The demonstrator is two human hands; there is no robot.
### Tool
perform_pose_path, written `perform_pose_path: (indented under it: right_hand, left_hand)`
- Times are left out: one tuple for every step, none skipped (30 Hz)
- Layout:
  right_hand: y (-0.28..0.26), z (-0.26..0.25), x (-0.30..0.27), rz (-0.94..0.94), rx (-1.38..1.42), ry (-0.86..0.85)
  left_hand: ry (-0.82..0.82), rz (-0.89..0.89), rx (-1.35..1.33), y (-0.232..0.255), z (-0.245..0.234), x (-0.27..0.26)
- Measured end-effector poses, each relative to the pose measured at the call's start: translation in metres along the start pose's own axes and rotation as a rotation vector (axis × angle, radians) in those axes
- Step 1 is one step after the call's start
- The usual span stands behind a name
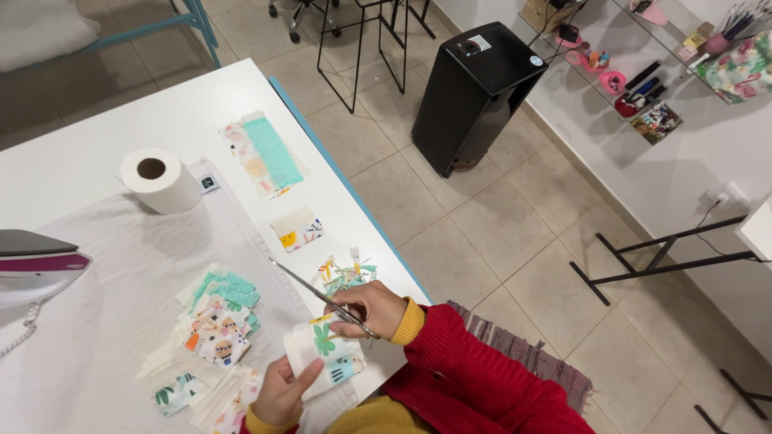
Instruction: Cutting small square pieces of patterned fabric with scissors.
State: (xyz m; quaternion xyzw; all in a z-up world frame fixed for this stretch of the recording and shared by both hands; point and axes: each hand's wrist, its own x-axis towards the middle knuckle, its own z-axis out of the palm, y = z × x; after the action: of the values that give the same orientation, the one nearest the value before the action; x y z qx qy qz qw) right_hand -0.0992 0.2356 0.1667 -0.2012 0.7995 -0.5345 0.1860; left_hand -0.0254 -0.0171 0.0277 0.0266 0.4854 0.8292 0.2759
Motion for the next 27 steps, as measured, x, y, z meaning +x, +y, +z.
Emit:
perform_pose_path:
  right_hand:
    - [0.006,0.0,0.001,-0.003,0.002,0.001]
    - [0.011,0.004,-0.001,-0.086,-0.015,0.091]
    - [0.017,0.01,-0.002,-0.169,-0.03,0.181]
    - [0.019,0.012,-0.009,-0.163,-0.012,0.145]
    - [0.02,0.014,-0.015,-0.004,0.224,0.159]
    - [0.02,0.011,-0.015,0.15,0.448,0.167]
    - [0.026,0.02,-0.029,0.148,0.456,0.126]
    - [0.033,0.024,-0.04,0.154,0.454,0.099]
    - [0.041,0.026,-0.051,0.16,0.451,0.072]
    - [0.044,0.035,-0.061,0.16,0.452,0.051]
    - [0.047,0.042,-0.072,0.165,0.431,0.014]
    - [0.051,0.049,-0.084,0.169,0.408,-0.014]
    - [0.052,0.051,-0.084,0.17,0.408,-0.026]
    - [0.052,0.055,-0.087,0.169,0.381,-0.037]
    - [0.052,0.058,-0.09,0.167,0.354,-0.049]
    - [0.049,0.059,-0.09,0.175,0.36,-0.051]
    - [0.045,0.06,-0.09,0.175,0.312,-0.033]
    - [0.042,0.061,-0.088,0.171,0.262,-0.008]
    - [0.037,0.062,-0.087,0.177,0.267,-0.004]
    - [0.033,0.06,-0.083,0.172,0.222,0.01]
    - [0.029,0.058,-0.079,0.167,0.178,0.024]
    - [0.029,0.059,-0.079,0.168,0.179,0.025]
    - [0.029,0.06,-0.079,0.168,0.172,0.033]
    - [0.028,0.06,-0.078,0.165,0.164,0.039]
    - [0.028,0.06,-0.078,0.164,0.165,0.038]
    - [0.027,0.06,-0.077,0.166,0.161,0.043]
    - [0.027,0.06,-0.077,0.169,0.157,0.048]
  left_hand:
    - [0.001,0.0,0.004,0.016,0.009,0.008]
    - [0.044,0.006,0.062,0.029,0.022,0.005]
    - [0.087,0.01,0.12,0.041,0.032,0.002]
    - [0.125,0.003,0.107,0.044,0.033,0.001]
    - [0.16,0.043,0.158,0.047,0.031,0.001]
    - [0.198,0.096,0.22,0.056,0.029,0.006]
    - [0.239,0.101,0.216,0.057,0.03,0.002]
    - [0.252,0.154,0.142,0.057,0.031,0.004]
    - [0.264,0.21,0.07,0.058,0.031,0.006]
    - [0.284,0.215,0.066,0.066,0.031,0.005]
    - [0.268,0.24,0.092,0.073,0.032,0.004]
    - [0.243,0.264,0.119,0.081,0.034,0.006]
    - [0.255,0.266,0.116,0.078,0.035,0.008]
    - [0.269,0.3,0.107,0.076,0.036,0.009]
    - [0.283,0.334,0.098,0.073,0.037,0.011]
    - [0.288,0.325,0.096,0.071,0.037,0.01]
    - [0.28,0.294,0.05,0.069,0.037,0.009]
    - [0.266,0.264,0.008,0.069,0.036,0.011]
    - [0.263,0.256,0.009,0.071,0.04,0.009]
    - [0.271,0.252,-0.006,0.074,0.043,0.01]
    - [0.279,0.248,-0.02,0.077,0.046,0.01]
    - [0.279,0.247,-0.02,0.075,0.045,0.009]
    - [0.278,0.229,-0.04,0.073,0.045,0.009]
    - [0.279,0.214,-0.059,0.071,0.044,0.009]
    - [0.28,0.215,-0.058,0.071,0.043,0.008]
    - [0.277,0.211,-0.08,0.071,0.042,0.008]
    - [0.274,0.208,-0.102,0.07,0.042,0.007]
